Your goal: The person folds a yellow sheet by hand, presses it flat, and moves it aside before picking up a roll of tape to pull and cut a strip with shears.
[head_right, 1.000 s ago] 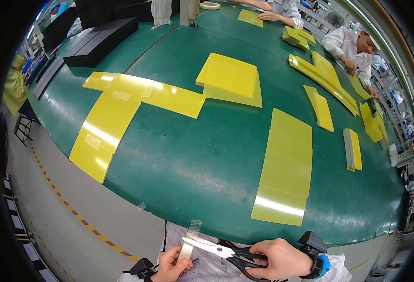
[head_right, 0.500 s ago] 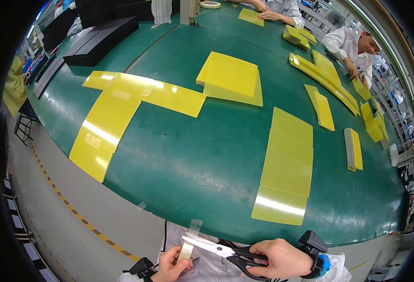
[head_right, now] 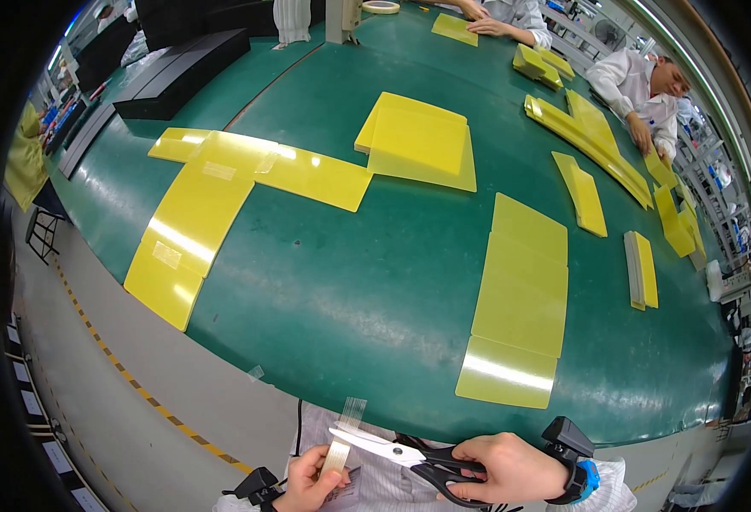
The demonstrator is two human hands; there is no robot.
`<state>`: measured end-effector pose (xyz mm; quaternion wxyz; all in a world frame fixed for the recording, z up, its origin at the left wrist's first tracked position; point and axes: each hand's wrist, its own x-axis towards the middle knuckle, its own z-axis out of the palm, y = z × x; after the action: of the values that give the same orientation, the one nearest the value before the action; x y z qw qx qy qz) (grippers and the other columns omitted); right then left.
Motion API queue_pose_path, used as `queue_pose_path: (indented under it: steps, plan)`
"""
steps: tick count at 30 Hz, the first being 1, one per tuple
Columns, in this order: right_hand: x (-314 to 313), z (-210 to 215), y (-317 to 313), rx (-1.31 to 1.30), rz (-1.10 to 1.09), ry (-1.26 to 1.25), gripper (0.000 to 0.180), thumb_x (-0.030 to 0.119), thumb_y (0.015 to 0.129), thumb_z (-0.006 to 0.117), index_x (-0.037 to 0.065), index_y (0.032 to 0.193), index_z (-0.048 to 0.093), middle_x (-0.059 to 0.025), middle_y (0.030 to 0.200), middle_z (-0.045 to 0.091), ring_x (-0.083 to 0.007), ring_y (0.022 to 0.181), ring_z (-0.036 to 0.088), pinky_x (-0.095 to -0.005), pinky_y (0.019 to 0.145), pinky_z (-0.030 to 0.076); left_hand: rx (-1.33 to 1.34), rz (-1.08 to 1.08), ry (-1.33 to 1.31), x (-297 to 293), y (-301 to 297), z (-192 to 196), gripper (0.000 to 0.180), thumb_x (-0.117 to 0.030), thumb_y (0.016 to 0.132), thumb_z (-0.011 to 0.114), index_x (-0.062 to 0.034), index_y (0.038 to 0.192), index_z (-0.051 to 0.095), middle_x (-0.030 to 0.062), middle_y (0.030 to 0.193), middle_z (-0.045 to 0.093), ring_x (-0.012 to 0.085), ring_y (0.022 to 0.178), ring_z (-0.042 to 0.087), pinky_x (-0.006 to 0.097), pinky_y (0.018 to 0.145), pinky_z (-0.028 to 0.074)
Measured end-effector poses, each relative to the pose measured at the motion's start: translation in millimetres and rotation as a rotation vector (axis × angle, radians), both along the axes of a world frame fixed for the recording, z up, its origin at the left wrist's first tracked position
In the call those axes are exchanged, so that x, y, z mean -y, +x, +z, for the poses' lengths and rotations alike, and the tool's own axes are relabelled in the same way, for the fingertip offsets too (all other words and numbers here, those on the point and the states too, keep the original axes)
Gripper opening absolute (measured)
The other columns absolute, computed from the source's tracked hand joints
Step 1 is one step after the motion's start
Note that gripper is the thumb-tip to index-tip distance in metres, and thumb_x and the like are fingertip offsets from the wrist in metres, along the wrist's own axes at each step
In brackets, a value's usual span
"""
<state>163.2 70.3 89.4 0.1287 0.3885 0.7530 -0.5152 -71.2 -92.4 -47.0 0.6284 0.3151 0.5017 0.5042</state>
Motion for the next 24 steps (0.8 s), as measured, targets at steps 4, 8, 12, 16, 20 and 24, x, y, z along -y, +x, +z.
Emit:
queue_pose_path:
  steps: [4, 8, 12, 16, 20, 24]
  plan:
    - [-1, 0, 0, -0.005, 0.004, -0.026, 0.035, 0.019, 0.075, 0.075, -0.006, 0.095, 0.061, -0.013, 0.075, 0.062, -0.0188, 0.061, 0.06, -0.0272, 0.056, 0.049, -0.045, -0.013, 0.005, 2, -1, -2, 0.038, -0.02, 0.091, 0.06, 0.0043, 0.119, 0.049, 0.0019, 0.076, 0.06, 0.0049, 0.061, 0.052, 0.019, 0.054, 0.041]
    - [-2, 1, 0, 0.006, 0.013, -0.053, 0.033, 0.018, 0.075, 0.074, -0.006, 0.094, 0.062, -0.0125, 0.073, 0.062, -0.0185, 0.06, 0.059, -0.0276, 0.055, 0.048, -0.031, -0.01, 0.0, 2, -1, -4, 0.039, -0.02, 0.091, 0.06, 0.0043, 0.12, 0.048, 0.0021, 0.077, 0.06, 0.005, 0.061, 0.052, 0.02, 0.054, 0.041]
    - [-2, -1, 1, -0.036, 0.016, -0.047, 0.029, 0.015, 0.076, 0.074, -0.005, 0.092, 0.062, -0.0117, 0.069, 0.061, -0.0172, 0.056, 0.057, -0.0278, 0.053, 0.047, -0.009, 0.011, -0.001, 0, 0, 0, 0.039, -0.02, 0.091, 0.06, 0.0042, 0.12, 0.049, 0.002, 0.076, 0.06, 0.0048, 0.06, 0.051, 0.019, 0.052, 0.04]
    - [0, -6, 3, -0.101, 0.03, -0.011, 0.025, 0.013, 0.076, 0.073, -0.005, 0.089, 0.063, -0.0113, 0.068, 0.061, -0.0151, 0.056, 0.057, -0.0269, 0.053, 0.047, -0.083, -0.05, 0.01, 2, -4, 1, 0.033, -0.019, 0.09, 0.06, 0.0035, 0.112, 0.05, 0.0012, 0.074, 0.06, 0.0041, 0.057, 0.05, 0.019, 0.05, 0.039]
    - [5, -4, 0, -0.054, -0.034, -0.088, 0.024, 0.013, 0.075, 0.073, -0.005, 0.088, 0.063, -0.0112, 0.068, 0.062, -0.0148, 0.056, 0.059, -0.0261, 0.054, 0.048, 0.029, -0.001, -0.015, 2, -3, 7, 0.026, -0.017, 0.09, 0.059, 0.0026, 0.106, 0.051, 0.0009, 0.073, 0.059, 0.0039, 0.056, 0.049, 0.019, 0.049, 0.038]
    - [14, -3, 6, -0.065, -0.017, -0.033, 0.027, 0.015, 0.071, 0.075, -0.003, 0.087, 0.064, -0.0104, 0.069, 0.062, -0.0164, 0.056, 0.059, -0.0262, 0.053, 0.049, -0.008, -0.038, 0.016, 13, -4, -6, 0.026, -0.017, 0.088, 0.061, 0.0026, 0.104, 0.053, 0.0021, 0.073, 0.059, 0.0067, 0.06, 0.052, 0.021, 0.052, 0.04]
